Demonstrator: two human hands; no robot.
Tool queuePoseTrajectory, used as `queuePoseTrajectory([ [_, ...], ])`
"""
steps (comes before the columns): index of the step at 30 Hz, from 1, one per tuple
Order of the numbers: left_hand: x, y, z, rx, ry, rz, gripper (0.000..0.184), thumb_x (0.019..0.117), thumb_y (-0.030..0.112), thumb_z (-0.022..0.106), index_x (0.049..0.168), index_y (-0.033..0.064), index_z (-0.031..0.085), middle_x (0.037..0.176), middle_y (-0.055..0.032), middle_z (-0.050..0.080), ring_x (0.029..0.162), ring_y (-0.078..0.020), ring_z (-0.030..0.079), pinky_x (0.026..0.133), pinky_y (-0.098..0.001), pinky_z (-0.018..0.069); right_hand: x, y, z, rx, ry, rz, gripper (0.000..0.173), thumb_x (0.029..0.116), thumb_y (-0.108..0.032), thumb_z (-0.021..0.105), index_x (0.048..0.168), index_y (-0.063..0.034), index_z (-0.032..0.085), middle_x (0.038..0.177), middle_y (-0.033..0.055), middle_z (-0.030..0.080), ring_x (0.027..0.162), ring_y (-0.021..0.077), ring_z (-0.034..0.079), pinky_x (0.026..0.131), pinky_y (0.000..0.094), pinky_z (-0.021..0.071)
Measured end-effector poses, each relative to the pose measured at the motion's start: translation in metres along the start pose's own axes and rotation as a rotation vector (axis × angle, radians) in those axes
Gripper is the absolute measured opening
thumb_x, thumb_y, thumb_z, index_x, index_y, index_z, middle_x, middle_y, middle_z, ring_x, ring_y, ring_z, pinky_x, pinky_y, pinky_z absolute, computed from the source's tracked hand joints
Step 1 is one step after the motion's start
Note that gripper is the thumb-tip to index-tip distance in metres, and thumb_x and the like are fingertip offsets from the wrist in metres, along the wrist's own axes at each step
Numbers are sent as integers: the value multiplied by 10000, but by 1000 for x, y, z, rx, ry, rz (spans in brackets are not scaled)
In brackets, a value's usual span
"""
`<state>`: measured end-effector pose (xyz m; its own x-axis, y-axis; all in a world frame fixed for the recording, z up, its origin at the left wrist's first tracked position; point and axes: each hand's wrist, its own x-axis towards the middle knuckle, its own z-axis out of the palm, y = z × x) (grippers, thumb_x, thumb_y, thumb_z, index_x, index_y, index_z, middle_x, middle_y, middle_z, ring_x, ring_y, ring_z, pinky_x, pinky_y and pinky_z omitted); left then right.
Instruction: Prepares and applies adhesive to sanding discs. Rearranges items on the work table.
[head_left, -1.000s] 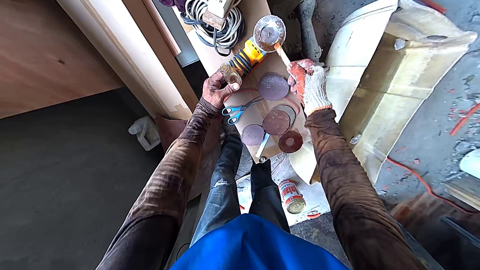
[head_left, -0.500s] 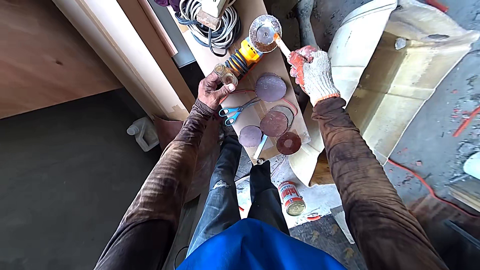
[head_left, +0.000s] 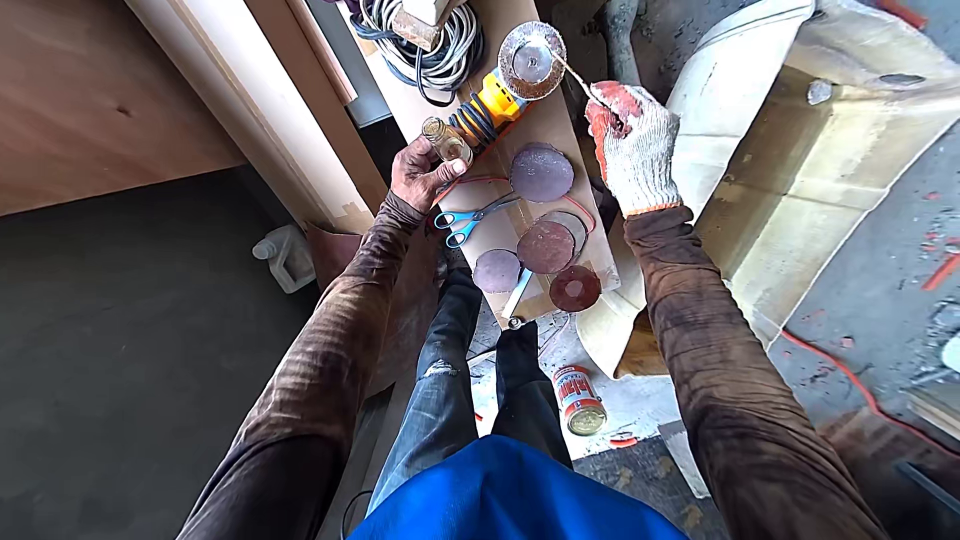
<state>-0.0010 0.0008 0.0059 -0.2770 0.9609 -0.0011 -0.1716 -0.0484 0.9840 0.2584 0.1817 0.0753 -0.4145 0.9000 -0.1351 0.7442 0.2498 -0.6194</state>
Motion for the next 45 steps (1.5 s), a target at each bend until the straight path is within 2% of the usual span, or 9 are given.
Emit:
queuePoseTrajectory([
  [2, 0, 0, 1, 5, 5, -5, 404, 915, 203, 766, 1218, -32, 642, 1233, -145, 707, 1155, -255, 679, 1027, -435, 553, -5, 2, 0, -81, 26, -26, 314, 1034, -221, 549, 1286, -132, 715, 1228, 129, 715, 1117, 248, 692, 982, 442, 547],
  [5, 0, 0, 1, 2, 14, -7, 410, 915, 208, 770, 1222, -32, 643, 1230, -141, 710, 1155, -250, 680, 1026, -425, 555, -5, 3, 4, -93, 71, -14, 331, 1044, -254, 538, 1315, -163, 705, 1251, 135, 697, 1132, 260, 677, 973, 455, 537],
  [9, 0, 0, -1, -1, 9, -13, 432, 914, 217, 772, 1230, -43, 633, 1236, -150, 704, 1153, -255, 680, 1023, -429, 558, -3, 10, 16, -23, 116, -54, 332, 1044, -313, 571, 1300, -160, 718, 1254, 118, 702, 1164, 225, 663, 1015, 394, 524],
  [13, 1, -1, 0, 3, 9, 0, 421, 917, 203, 768, 1229, -44, 631, 1218, -157, 711, 1140, -268, 687, 1014, -436, 562, 0, 24, 24, 38, 82, -49, 312, 1013, -291, 616, 1272, -164, 734, 1273, 124, 688, 1190, 228, 645, 1030, 397, 514],
  [20, 0, -1, 0, 15, 2, 25, 391, 927, 203, 760, 1220, -27, 641, 1229, -139, 707, 1144, -249, 682, 1018, -424, 558, -12, 34, 26, 41, 21, -18, 296, 1010, -263, 618, 1256, -146, 732, 1269, 114, 695, 1163, 223, 667, 1021, 414, 530],
  [24, 2, -3, -3, 15, 22, 20, 402, 923, 191, 758, 1232, -36, 636, 1224, -142, 709, 1127, -244, 689, 1004, -411, 565, 10, 24, 23, 22, 55, -53, 302, 1013, -251, 609, 1258, -120, 728, 1254, 127, 698, 1155, 227, 670, 1020, 398, 527],
  [27, 3, -3, -6, 22, 20, 16, 397, 924, 190, 757, 1229, -34, 637, 1232, -143, 703, 1133, -241, 685, 1005, -408, 563, 27, 17, 17, 8, 49, -50, 314, 1027, -274, 582, 1289, -164, 716, 1269, 109, 692, 1166, 211, 662, 1026, 388, 521],
  [37, 0, -4, -3, 18, 41, 25, 406, 904, 205, 784, 1209, -27, 650, 1237, -147, 704, 1160, -264, 678, 1028, -440, 555, 22, 28, -4, -40, -136, -231, 276, 1013, -210, 603, 1238, -122, 737, 1261, 131, 698, 1180, 249, 662, 1032, 425, 521],
  [45, -1, -2, 1, 3, 23, 14, 387, 909, 184, 775, 1207, -29, 652, 1234, -140, 707, 1153, -247, 680, 1022, -428, 557, 33, 20, -7, -73, -131, -128, 296, 1010, -211, 599, 1268, -134, 722, 1295, 146, 677, 1196, 287, 651, 1032, 492, 514],
])
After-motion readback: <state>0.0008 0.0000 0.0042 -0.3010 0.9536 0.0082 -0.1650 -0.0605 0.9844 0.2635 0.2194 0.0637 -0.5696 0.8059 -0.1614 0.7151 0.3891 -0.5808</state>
